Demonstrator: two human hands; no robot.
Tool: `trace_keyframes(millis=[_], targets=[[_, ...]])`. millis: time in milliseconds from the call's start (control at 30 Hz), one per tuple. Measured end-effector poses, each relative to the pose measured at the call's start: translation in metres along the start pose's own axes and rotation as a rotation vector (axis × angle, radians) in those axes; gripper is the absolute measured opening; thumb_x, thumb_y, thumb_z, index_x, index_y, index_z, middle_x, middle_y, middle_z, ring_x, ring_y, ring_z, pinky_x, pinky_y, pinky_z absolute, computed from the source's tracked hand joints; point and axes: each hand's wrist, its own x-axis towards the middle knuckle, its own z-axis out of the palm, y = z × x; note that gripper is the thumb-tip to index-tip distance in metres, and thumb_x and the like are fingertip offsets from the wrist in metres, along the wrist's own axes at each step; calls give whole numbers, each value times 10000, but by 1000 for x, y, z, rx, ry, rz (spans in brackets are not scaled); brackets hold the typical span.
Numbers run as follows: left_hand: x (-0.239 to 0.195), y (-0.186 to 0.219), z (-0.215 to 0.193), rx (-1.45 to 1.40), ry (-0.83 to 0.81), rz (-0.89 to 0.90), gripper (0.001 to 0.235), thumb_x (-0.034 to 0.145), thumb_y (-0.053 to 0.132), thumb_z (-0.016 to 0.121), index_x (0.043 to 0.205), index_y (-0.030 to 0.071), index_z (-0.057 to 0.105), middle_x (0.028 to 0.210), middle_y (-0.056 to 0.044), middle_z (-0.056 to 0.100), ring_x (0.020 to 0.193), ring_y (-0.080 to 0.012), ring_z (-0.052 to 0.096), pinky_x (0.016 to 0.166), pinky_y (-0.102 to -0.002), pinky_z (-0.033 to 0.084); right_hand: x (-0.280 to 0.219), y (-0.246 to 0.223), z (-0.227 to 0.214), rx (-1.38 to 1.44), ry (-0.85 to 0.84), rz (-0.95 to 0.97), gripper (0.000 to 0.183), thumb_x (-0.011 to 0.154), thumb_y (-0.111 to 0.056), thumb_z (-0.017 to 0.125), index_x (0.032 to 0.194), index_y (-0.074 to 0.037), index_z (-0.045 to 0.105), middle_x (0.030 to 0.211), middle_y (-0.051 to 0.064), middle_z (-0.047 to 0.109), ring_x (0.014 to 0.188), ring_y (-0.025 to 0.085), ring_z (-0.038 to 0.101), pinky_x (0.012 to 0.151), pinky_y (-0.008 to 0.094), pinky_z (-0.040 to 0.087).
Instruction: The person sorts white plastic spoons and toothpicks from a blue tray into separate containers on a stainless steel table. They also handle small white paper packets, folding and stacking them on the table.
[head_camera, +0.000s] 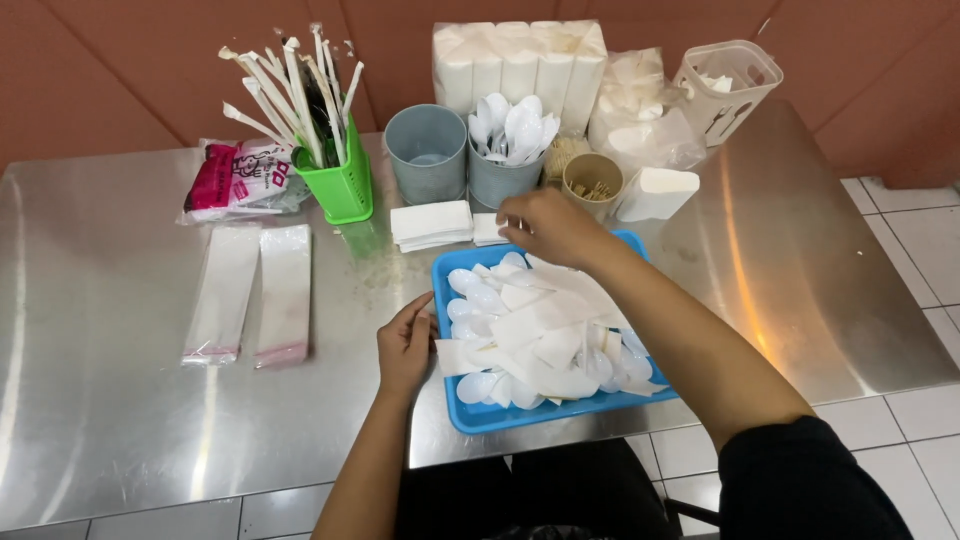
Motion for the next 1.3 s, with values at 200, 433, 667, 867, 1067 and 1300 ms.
trace_keyframes(millis=[200,433,667,867,1067,1300], targets=[[-1,4,-2,-36,-39,-63,268,855,49,494,1102,38,597,678,-95,627,572,-141,560,522,-257,461,-22,-23,38,-39,-399,274,411,832,-248,559,1118,47,552,987,252,612,917,341,612,731,397,522],[0,10,-1,-65,-18,-112,259,846,25,491,1086,42,588,697,-85,619,533,-125,528,498,-250,442,-19,-3,75,0,-314,344,278,755,-127,614,1003,-3,597,842,152,591,794,291,615,634,363,513],[-1,68,9,459,-68,-4,250,834,198,575,1054,82,604,1059,-95,492,954,-270,522,810,-391,427,-31,13,52,578,176,262,72,762,-73,631,797,-11,626,654,110,604,582,171,559,505,260,443],[7,86,34,1091,-489,174,281,814,319,576,971,93,631,905,-79,595,932,-228,527,866,-388,307,-38,25,25,918,533,141,67,817,34,581,881,52,581,733,162,617,625,172,621,482,250,549],[19,74,44,1209,-581,76,189,827,223,553,945,102,638,806,-70,644,818,-217,591,848,-406,302,-30,37,-6,774,776,69,42,861,38,552,897,49,571,775,163,622,706,202,649,588,289,586],[23,131,29,1154,-443,131,156,857,99,477,953,31,579,680,-157,642,629,-363,640,630,-433,460,8,45,-20,501,894,-90,97,854,83,540,926,46,593,749,160,601,699,241,653,606,316,586]])
